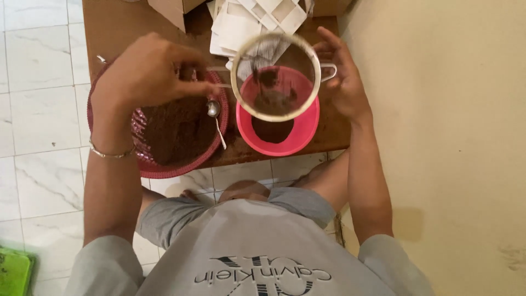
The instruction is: The person sits on the floor and uses a metal sieve and a spoon to sift a dark brown powder from a large red bowl into a smaller pink bowl. They repeatedly scoop the powder, press it through the sieve, and return the residue to the red bowl.
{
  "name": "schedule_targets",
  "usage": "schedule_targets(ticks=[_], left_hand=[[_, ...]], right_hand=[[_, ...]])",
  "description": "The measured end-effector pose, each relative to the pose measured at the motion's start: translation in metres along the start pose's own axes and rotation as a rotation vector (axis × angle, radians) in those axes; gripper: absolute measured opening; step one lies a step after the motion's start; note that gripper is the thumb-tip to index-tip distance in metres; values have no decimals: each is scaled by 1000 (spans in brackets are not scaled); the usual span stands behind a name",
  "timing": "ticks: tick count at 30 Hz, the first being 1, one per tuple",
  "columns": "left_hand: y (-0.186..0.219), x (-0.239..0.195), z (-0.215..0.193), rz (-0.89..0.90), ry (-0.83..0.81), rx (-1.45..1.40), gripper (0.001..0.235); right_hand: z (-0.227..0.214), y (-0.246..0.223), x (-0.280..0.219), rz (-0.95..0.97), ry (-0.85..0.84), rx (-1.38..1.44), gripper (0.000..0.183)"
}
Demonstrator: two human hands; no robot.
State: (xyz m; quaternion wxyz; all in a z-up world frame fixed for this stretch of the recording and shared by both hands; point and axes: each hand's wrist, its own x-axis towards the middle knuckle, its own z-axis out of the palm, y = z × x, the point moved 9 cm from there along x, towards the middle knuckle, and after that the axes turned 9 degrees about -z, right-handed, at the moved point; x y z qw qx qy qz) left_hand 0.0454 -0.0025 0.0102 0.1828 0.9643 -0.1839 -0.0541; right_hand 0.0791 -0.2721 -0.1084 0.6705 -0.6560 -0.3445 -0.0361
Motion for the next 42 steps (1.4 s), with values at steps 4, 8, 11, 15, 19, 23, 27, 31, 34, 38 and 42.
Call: schedule_targets(ticks=[4,8,11,15,19,23,27,31,34,38,42], left_hand=[[-4,1,-3,48,90,8,32],[-8,2,3,17,43,-4,31],[0,3,0,39,44,-17,31],[-15,7,3,28,76,0,32],[-1,11,5,4,-54,-5,34],[-4,12,5,-1,-8,-53,29],[-5,16,6,-30,-11,-13,27],[-6,20,8,35,6,29,35],[-13,20,13,-75,-62,5,27],[-12,23,13,-27,-29,-3,31],[-13,28,8,-27,-13,5,26]], right_hand=[[6,-7,4,-66,-45,21,91],[4,-4,4,-53,-32,-23,90],[5,-5,2,-23,-25,6,92],[-2,11,0,17,5,31,104],[1,4,6,-87,-53,-46,87],[0,11,0,15,0,-23,96],[-2,10,2,9,13,-56,68],[-2,15,2,-34,-19,-36,86],[-4,23,2,31,15,-33,98],[-1,25,1,7,-14,3,100],[-1,28,6,-28,-39,95,91]])
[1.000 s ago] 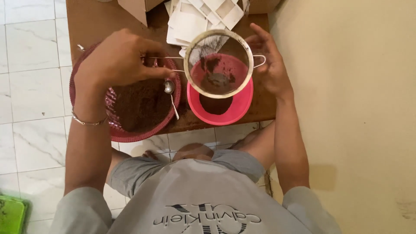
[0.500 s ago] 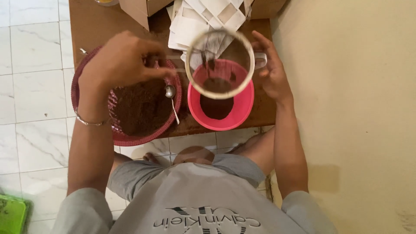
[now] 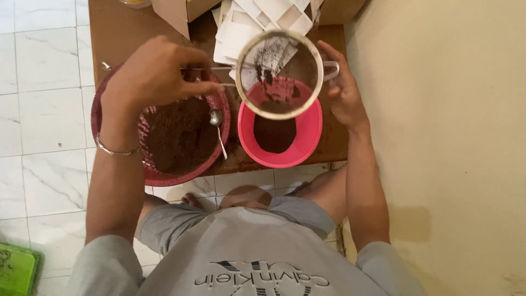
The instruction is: The person sits on the floor and uses a metal sieve and a spoon to sift a dark brown powder from a large red bowl into a smaller pink bowl. They repeatedly scoop the powder, press it through the sieve, and return the residue to the red bowl.
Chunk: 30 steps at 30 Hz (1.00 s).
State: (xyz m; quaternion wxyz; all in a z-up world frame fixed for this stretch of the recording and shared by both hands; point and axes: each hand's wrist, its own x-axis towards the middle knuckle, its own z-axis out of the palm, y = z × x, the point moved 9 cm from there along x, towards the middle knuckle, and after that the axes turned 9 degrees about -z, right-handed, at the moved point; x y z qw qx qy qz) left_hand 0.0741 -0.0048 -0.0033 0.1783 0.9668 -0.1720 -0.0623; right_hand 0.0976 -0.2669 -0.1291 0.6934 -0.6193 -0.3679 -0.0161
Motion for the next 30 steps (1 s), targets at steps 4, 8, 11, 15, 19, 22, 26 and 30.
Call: schedule_targets(ticks=[4,8,11,15,19,22,26,30], left_hand=[[1,3,5,12,-49,-25,29],[2,5,1,51,5,26,29],[3,10,5,41,-15,34,31],[-2,12,4,30,27,29,30],[2,15,10,56,-31,17,36],[-2,17,4,29,63,61,29],[5,20,9,33,-16,52,35],[16,20,7,56,-70,-32,32]], right_hand=[[-4,2,-1,54,56,-114,105],[2,-5,2,17,36,48,100],[-4,-1,2,30,41,4,100],[-1,-7,3,-16,26,6,98],[-13,0,-2,70,76,-118,105],[-7,-8,-2,4,38,-24,96],[-14,-5,-5,5,61,-93,97],[-10,-15,-3,21,90,-12,87]])
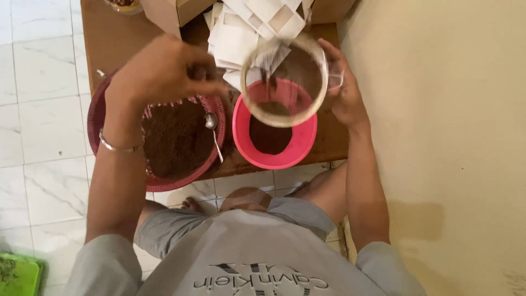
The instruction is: The person sits on the floor and uses a metal sieve and a spoon to sift a dark brown powder from a large red bowl into a smaller pink bowl. They repeatedly scoop the powder, press it through the sieve, and return the residue to the red bowl.
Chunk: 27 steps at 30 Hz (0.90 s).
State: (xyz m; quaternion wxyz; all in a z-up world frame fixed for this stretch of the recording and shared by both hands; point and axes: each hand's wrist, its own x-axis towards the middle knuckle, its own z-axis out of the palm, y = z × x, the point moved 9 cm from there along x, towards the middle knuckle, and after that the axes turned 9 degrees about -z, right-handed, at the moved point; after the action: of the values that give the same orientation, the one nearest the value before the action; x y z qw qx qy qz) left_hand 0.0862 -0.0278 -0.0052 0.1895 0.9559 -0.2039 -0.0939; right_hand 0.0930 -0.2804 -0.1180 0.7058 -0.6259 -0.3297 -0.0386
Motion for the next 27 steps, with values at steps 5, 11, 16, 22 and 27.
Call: schedule_targets(ticks=[5,11,16,22,27], left_hand=[[-5,-2,2,11,63,48,30],[-1,-5,4,-53,38,14,38],[-30,-13,40,-115,16,45,44],[-82,-75,77,-330,65,-30,44],[-125,-142,124,-538,134,-370,41]], right_hand=[[-2,8,-5,-19,-21,42,98],[1,-2,-4,-30,0,19,100],[-6,26,-22,-41,27,40,113],[45,74,-85,202,131,58,103],[134,93,-147,648,-135,-82,51]])
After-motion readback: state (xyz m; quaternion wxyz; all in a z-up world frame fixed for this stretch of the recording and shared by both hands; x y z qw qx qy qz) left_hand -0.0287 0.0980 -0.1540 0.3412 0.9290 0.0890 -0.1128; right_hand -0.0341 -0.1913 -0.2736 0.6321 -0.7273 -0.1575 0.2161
